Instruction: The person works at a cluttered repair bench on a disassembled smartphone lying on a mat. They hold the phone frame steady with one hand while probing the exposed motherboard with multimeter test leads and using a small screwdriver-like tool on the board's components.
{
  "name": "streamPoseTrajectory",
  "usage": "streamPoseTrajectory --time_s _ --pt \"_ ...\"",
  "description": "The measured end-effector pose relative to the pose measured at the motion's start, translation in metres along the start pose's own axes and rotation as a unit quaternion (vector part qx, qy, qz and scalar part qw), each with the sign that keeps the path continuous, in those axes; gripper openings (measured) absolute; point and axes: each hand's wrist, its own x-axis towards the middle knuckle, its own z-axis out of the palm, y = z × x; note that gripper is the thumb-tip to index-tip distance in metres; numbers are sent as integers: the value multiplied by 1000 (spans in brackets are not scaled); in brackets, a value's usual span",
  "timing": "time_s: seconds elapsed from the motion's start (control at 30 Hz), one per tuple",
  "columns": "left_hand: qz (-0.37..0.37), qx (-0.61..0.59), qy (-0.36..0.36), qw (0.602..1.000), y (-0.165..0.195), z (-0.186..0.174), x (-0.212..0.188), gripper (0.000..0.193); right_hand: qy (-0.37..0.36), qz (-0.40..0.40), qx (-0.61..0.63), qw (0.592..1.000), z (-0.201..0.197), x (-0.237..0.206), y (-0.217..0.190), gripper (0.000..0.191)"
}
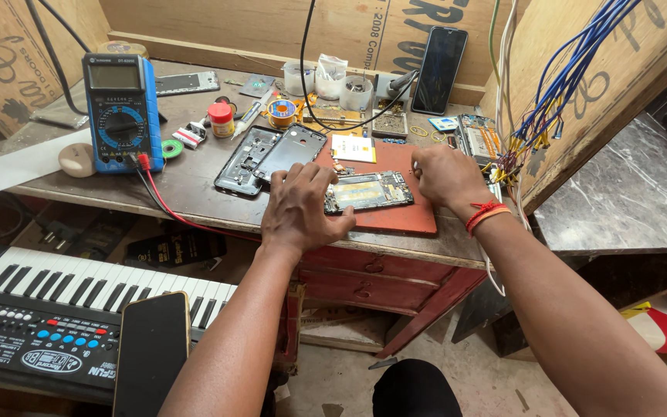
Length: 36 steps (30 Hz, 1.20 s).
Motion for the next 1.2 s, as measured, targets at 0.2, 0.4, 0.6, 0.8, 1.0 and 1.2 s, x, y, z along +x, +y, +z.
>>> streamPoseTrajectory --time_s 0.2,0.4,0.6,0.8,1.0,1.2 --pt "1 3 -1 1000 1 0 0 43 -12 -25 116 993 -8 -10 -5 13" --pt "-8 1 -8 1000 3 -6 2 42 35 -107 98 989 -13 -21 -11 10" --pt "-13 -3 -2 1000 5 -11 2 40 38 -140 58 988 -19 -25 -14 8" --pt "-12 -6 1 1000 6 -12 3 41 49 -161 25 985 -20 -25 -14 9" --pt "-11 -5 0 1000 5 -12 3 41 49 -164 29 985 -19 -26 -12 10" --pt "-17 -4 -13 1000 4 -11 2 40 44 -105 101 988 -19 -28 -12 17"
